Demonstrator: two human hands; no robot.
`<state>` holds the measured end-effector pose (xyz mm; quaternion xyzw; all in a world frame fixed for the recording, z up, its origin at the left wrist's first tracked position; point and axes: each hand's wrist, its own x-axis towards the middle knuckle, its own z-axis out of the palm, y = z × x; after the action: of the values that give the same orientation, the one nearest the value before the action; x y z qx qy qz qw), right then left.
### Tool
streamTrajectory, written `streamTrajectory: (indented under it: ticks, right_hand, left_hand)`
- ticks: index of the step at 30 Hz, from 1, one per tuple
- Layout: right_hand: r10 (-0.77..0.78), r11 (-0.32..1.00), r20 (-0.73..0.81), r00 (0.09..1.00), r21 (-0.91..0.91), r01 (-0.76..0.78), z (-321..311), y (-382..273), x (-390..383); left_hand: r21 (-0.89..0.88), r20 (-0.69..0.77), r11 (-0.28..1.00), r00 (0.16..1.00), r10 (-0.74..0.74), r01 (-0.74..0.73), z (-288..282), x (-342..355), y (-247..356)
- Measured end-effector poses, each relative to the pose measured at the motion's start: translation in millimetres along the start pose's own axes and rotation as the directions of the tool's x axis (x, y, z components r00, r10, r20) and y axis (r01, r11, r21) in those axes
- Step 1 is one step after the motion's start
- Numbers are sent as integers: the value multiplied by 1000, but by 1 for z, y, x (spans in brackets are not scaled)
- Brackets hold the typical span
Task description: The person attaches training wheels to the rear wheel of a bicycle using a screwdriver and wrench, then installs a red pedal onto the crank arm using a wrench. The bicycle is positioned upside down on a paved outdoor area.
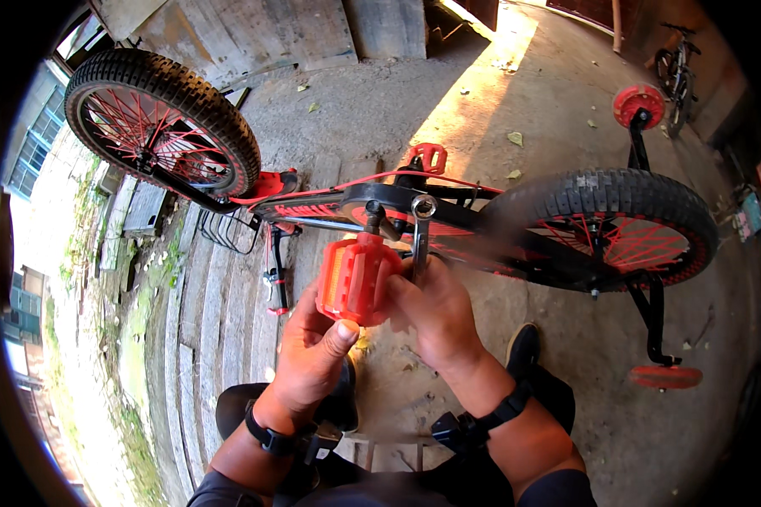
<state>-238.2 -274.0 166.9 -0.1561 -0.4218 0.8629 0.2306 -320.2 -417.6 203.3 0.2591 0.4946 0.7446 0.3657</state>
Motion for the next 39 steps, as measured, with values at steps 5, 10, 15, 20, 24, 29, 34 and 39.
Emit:
streamTrajectory:
  ticks: [5,10,15,20,24,29,34,39]
  right_hand:
    - [47,993,-43,998,-109,-51,4,-3,0]
    - [-5,977,-94,996,-211,-15,4,-6,1]
    - [-110,976,-65,992,-197,95,1,-10,3]
    - [-168,958,-26,985,-241,157,-5,-21,7]
    - [-253,927,21,967,-280,249,0,-30,10]
    - [-168,942,38,985,-288,171,8,-47,15]
    - [-183,850,-16,983,-505,150,24,-69,29]
    - [-204,691,-27,979,-712,125,31,-106,32]
  left_hand:
    - [-63,18,996,998,59,-58,4,5,0]
    - [-72,41,996,998,46,-43,-3,9,-4]
    - [-23,-43,999,998,-36,35,1,11,1]
    - [122,-95,992,995,25,-14,5,10,0]
    - [211,-112,975,990,88,-63,5,10,-3]
    - [383,-103,913,976,192,-139,1,9,-7]
    - [414,-75,891,968,239,-187,2,10,-4]
    - [430,-87,883,965,249,-189,2,10,-5]
